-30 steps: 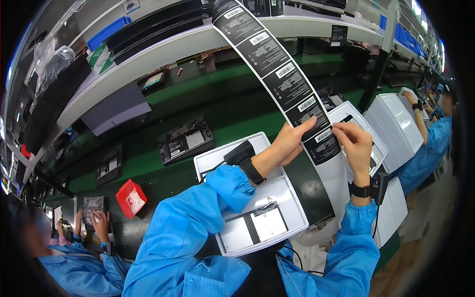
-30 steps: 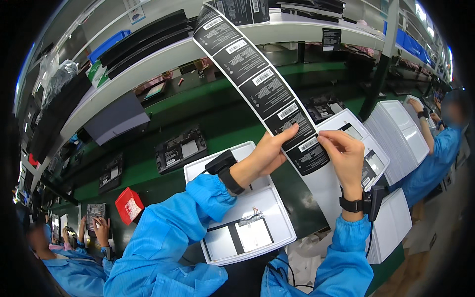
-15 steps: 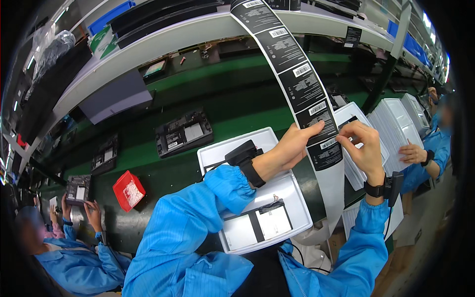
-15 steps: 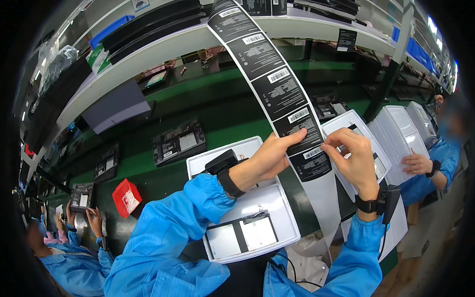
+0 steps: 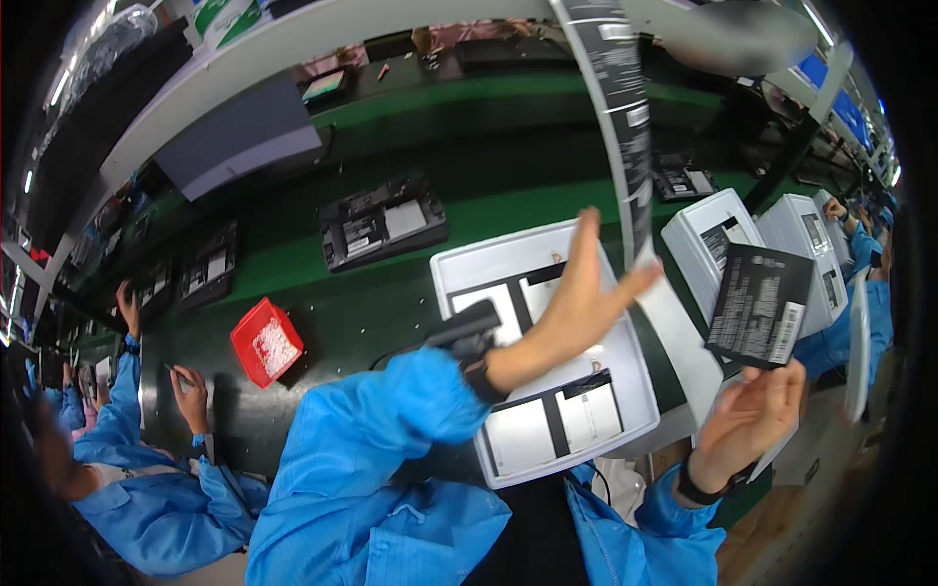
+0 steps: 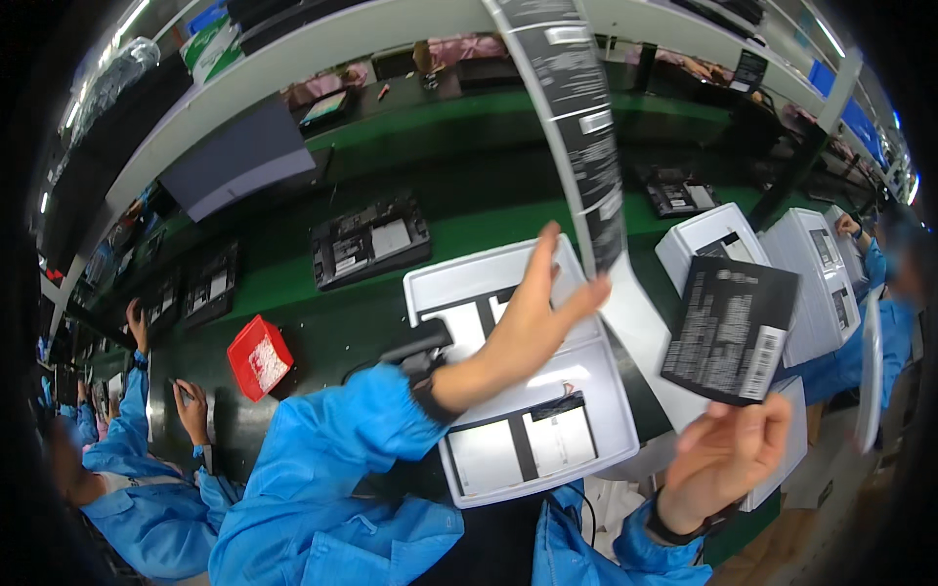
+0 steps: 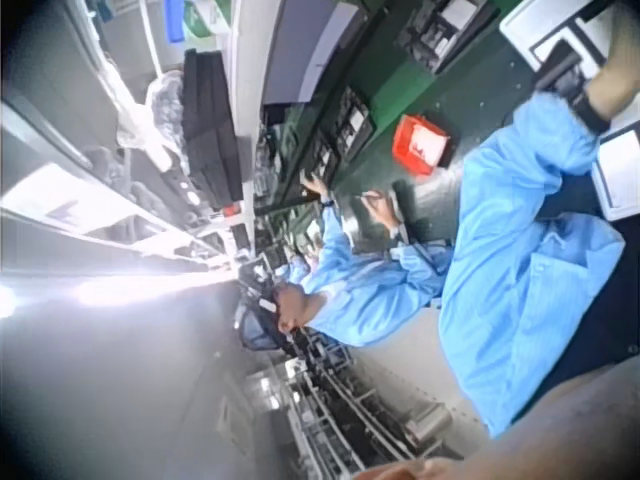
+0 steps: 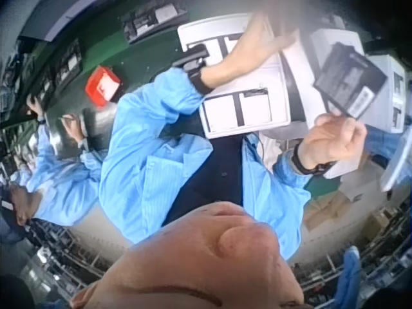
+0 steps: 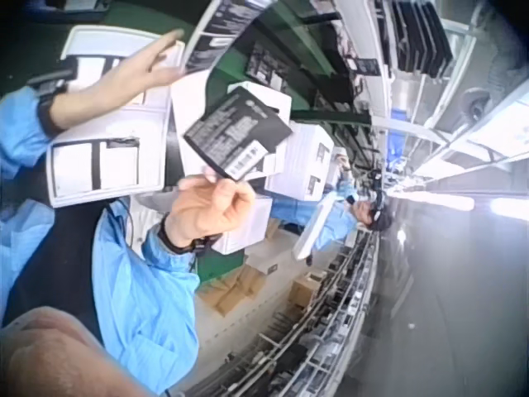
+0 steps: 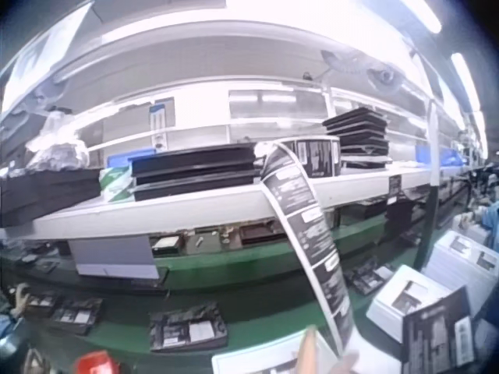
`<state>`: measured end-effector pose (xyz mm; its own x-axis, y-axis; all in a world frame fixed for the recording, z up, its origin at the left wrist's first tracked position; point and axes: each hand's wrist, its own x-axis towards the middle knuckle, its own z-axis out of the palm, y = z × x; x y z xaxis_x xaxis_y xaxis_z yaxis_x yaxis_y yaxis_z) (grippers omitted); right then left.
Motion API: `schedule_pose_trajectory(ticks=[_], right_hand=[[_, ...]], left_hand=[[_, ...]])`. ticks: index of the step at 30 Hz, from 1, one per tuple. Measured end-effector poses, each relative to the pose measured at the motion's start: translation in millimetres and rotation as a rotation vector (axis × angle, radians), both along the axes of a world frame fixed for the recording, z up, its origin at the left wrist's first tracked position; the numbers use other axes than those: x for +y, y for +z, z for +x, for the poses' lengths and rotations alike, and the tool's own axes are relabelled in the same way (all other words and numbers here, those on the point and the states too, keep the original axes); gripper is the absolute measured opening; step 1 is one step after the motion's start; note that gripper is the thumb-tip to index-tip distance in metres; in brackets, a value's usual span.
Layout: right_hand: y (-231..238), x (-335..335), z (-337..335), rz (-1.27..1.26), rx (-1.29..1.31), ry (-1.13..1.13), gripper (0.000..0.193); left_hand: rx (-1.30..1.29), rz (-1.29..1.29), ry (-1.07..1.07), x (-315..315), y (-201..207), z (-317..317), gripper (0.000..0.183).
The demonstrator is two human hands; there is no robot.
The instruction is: Assembling laptop internal components and batteries on a production line.
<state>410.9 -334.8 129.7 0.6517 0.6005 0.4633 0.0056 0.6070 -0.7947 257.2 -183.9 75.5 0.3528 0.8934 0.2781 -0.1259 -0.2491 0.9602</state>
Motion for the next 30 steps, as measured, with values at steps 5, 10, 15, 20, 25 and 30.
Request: schedule_pose_trajectory(ticks=[5,10,15,20,25,30], right_hand=[[-41,11,-67,-0.388,0.282,0.463,0.011],[-42,42,-44,-0.595,-0.808,0.421,0.03],[-28,96,-83,-0.759,-1.161,0.914,0.013],[-62,125,-94,-1.031,-0.555,0.732,0.018],[-72,138,-100,-1.081,-0.526,0.667,0.021],[-75,140,-100,-1.106,-0.545,0.686,0.021]], left_hand=[[-0.399,-0.335,-0.31,-61,-1,-65,0.058],[-0.001,-0.464,-0.357,-54,-25,-134,0.023],[0.271,-0.457,-0.487,-53,-13,-171,0.024],[0.413,0.04,0.11,-44,-40,-203,0.025],[0.601,0.506,0.498,-38,-69,-224,0.03],[0.597,0.474,0.468,-31,-77,-215,0.029]])
